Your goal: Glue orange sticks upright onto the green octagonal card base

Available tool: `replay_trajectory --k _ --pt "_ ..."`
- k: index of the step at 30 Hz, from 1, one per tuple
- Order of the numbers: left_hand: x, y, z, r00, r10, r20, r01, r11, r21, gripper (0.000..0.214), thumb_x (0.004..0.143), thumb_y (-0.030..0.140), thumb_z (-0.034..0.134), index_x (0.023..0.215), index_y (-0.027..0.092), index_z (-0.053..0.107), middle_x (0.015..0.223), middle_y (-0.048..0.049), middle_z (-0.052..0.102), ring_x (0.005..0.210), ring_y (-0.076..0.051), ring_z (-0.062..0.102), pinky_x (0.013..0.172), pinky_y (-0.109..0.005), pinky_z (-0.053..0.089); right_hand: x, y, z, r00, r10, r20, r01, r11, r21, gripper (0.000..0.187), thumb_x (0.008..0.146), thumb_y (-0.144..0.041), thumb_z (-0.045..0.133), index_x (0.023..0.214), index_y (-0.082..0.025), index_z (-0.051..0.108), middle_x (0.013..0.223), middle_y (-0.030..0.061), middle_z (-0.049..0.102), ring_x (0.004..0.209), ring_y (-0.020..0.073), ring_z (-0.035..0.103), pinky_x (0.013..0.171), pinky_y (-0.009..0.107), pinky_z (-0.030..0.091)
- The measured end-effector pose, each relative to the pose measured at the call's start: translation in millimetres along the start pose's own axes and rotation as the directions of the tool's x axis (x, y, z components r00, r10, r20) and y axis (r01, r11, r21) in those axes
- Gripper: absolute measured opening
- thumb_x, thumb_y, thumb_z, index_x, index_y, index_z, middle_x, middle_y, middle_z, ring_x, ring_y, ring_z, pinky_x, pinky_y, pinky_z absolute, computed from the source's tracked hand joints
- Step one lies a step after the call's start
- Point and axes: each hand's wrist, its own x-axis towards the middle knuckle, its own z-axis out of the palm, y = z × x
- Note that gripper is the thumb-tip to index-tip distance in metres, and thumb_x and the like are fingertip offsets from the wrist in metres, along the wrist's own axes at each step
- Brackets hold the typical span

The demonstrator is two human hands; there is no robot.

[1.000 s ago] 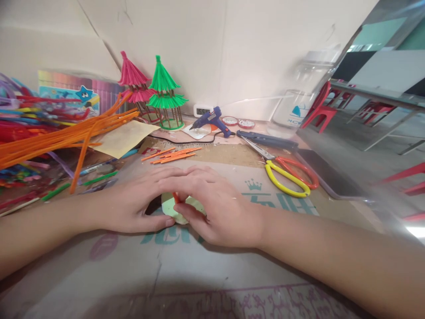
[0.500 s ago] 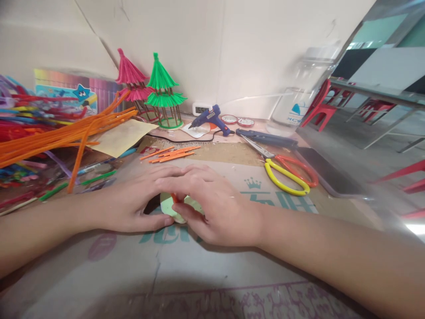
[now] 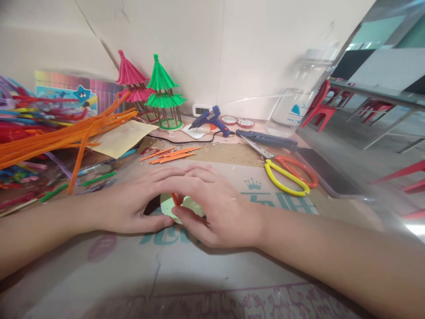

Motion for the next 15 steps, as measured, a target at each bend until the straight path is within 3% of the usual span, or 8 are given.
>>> replay_trajectory --k 5,11,15 --pt "-0.6 0.1 0.0 0.999 0.027 -0.043 -0.025 0.999 0.027 0.055 0.086 0.043 0.068 0.135 0.023 0.052 0.151 -0.0139 0.050 0.135 -0.034 0.050 0.114 -0.053 0.040 -0.2 -4.5 -4.6 0.998 0.026 -0.061 -0.028 0.999 -0.047 0.062 0.089 -0.012 0.059 0.147 -0.022 0.039 0.127 0.0090 0.065 0.115 0.0208 0.062 0.102 0.041 0.053" --pt "-3.2 3.1 -1.5 0.999 -0.042 -0.001 0.042 0.999 0.002 0.071 0.085 0.041 0.070 0.147 0.023 0.042 0.150 -0.0136 0.050 0.137 -0.033 0.048 0.115 -0.052 0.041 2.1 -3.8 -2.0 1.000 0.002 0.003 -0.002 0.996 -0.086 0.051 0.091 -0.013 0.058 0.141 -0.015 0.046 0.125 0.0120 0.066 0.120 0.0220 0.059 0.108 0.043 0.048" --pt "-5.4 5.0 -2.4 0.998 -0.057 0.002 0.057 0.998 0.002 0.073 0.085 0.037 0.070 0.149 0.025 0.039 0.155 -0.0111 0.046 0.143 -0.031 0.043 0.120 -0.050 0.036 6.5 -8.0 -8.9 1.000 0.003 -0.021 -0.005 0.998 -0.066 0.050 0.090 -0.012 0.058 0.139 -0.014 0.047 0.123 0.0130 0.065 0.120 0.0224 0.059 0.105 0.041 0.051"
